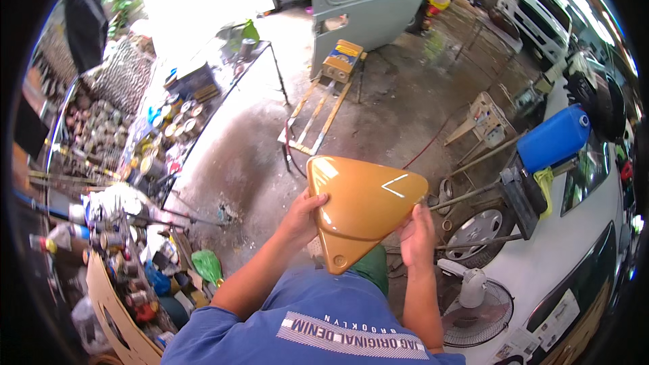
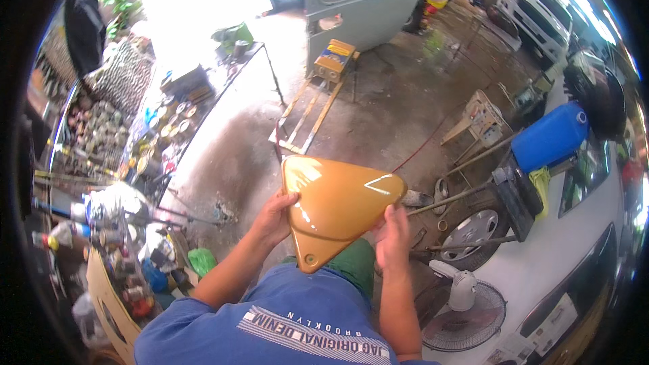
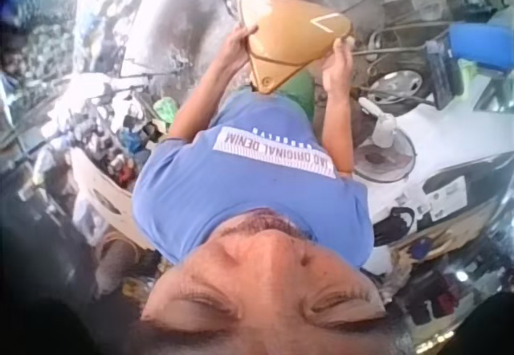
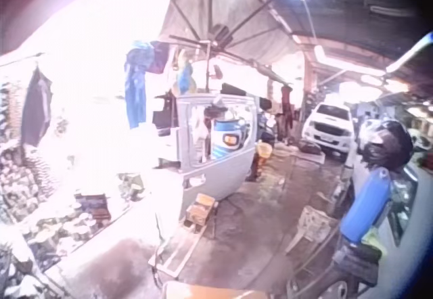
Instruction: The person places a grey car part on a table and then picks up a yellow triangular car part. They use a sanding block to sand the surface of the yellow part, repeatedly dipping the block into a bucket of water to keep it wet during the process.
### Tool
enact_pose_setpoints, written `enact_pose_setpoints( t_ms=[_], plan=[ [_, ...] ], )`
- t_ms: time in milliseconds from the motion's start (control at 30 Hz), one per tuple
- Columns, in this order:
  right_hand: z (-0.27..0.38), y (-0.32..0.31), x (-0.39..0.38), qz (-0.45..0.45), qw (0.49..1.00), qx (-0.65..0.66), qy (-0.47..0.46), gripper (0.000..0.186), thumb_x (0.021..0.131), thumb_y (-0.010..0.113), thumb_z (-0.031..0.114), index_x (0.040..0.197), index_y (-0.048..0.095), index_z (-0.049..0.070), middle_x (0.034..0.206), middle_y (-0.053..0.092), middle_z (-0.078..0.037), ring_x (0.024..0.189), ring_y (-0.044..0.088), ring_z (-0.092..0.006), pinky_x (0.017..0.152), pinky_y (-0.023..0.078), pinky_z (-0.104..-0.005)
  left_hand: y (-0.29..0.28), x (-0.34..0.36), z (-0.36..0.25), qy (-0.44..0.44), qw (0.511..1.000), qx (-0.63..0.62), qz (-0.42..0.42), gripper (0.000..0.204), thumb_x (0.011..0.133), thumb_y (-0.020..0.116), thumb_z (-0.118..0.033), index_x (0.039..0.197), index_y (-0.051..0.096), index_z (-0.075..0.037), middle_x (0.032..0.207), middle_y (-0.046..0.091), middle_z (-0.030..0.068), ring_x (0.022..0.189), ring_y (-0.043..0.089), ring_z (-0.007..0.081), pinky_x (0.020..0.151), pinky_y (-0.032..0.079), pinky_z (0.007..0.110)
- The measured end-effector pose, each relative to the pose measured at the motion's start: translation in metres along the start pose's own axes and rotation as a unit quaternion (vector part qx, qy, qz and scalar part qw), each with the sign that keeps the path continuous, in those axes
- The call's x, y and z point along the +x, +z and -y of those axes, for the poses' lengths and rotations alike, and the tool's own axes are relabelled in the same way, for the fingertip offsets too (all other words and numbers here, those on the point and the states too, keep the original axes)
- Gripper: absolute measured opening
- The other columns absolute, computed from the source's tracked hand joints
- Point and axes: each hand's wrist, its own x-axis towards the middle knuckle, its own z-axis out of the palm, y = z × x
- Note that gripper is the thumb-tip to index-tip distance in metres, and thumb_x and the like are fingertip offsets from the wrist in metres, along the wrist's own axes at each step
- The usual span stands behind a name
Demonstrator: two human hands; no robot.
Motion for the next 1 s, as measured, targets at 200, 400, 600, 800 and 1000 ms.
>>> enact_pose_setpoints(
  t_ms=[200, 400, 600, 800, 1000],
  plan=[
    [0.012, -0.003, 0.091, 0.011, 0.992, 0.124, 0.013, 0.031, 0.103, 0.046, 0.021, 0.129, 0.046, 0.003, 0.111, 0.064, -0.010, 0.099, 0.065, -0.0214, 0.086, 0.053, -0.0393, 0.022, 0.133, -0.017, -0.018, 0.999, -0.012, -0.026, 0.043, 0.096, 0.057, -0.019, 0.133, 0.045, 0.000, 0.127, 0.060, 0.0156, 0.116, 0.061, 0.0282, 0.103, 0.047, 0.044],
    [0.052, -0.042, 0.196, -0.021, 0.996, 0.087, 0.000, 0.033, 0.098, 0.054, 0.014, 0.128, 0.046, 0.002, 0.113, 0.064, -0.012, 0.099, 0.066, -0.0207, 0.086, 0.055, -0.0390, 0.039, 0.252, -0.004, -0.107, 0.994, -0.015, -0.005, 0.053, 0.095, 0.061, -0.031, 0.137, 0.046, -0.003, 0.132, 0.059, 0.0127, 0.121, 0.058, 0.0269, 0.104, 0.046, 0.043],
    [0.118, -0.093, 0.308, -0.017, 1.000, -0.008, 0.018, 0.032, 0.100, 0.051, 0.007, 0.130, 0.045, -0.004, 0.112, 0.064, -0.014, 0.098, 0.066, -0.0189, 0.086, 0.055, -0.0342, 0.107, 0.364, 0.004, -0.177, 0.983, -0.017, 0.043, 0.059, 0.096, 0.057, -0.045, 0.137, 0.048, -0.005, 0.132, 0.060, 0.0120, 0.115, 0.062, 0.0258, 0.096, 0.051, 0.043],
    [0.175, -0.128, 0.393, 0.018, 0.997, -0.068, -0.022, 0.033, 0.100, 0.050, 0.006, 0.130, 0.045, -0.006, 0.112, 0.065, -0.015, 0.096, 0.066, -0.0180, 0.085, 0.056, -0.0327, 0.119, 0.482, 0.037, -0.152, 0.985, 0.033, 0.074, 0.053, 0.098, 0.055, -0.042, 0.134, 0.050, -0.003, 0.125, 0.064, 0.0093, 0.111, 0.063, 0.0199, 0.093, 0.051, 0.034],
    [0.217, -0.166, 0.477, -0.070, 0.993, -0.089, -0.031, 0.032, 0.099, 0.051, 0.005, 0.129, 0.047, -0.006, 0.111, 0.066, -0.016, 0.093, 0.067, -0.0179, 0.079, 0.058, -0.0319, 0.146, 0.589, 0.056, -0.212, 0.973, 0.050, 0.076, 0.053, 0.101, 0.050, -0.043, 0.136, 0.049, -0.004, 0.127, 0.063, 0.0088, 0.104, 0.063, 0.0168, 0.084, 0.050, 0.026]
  ],
)
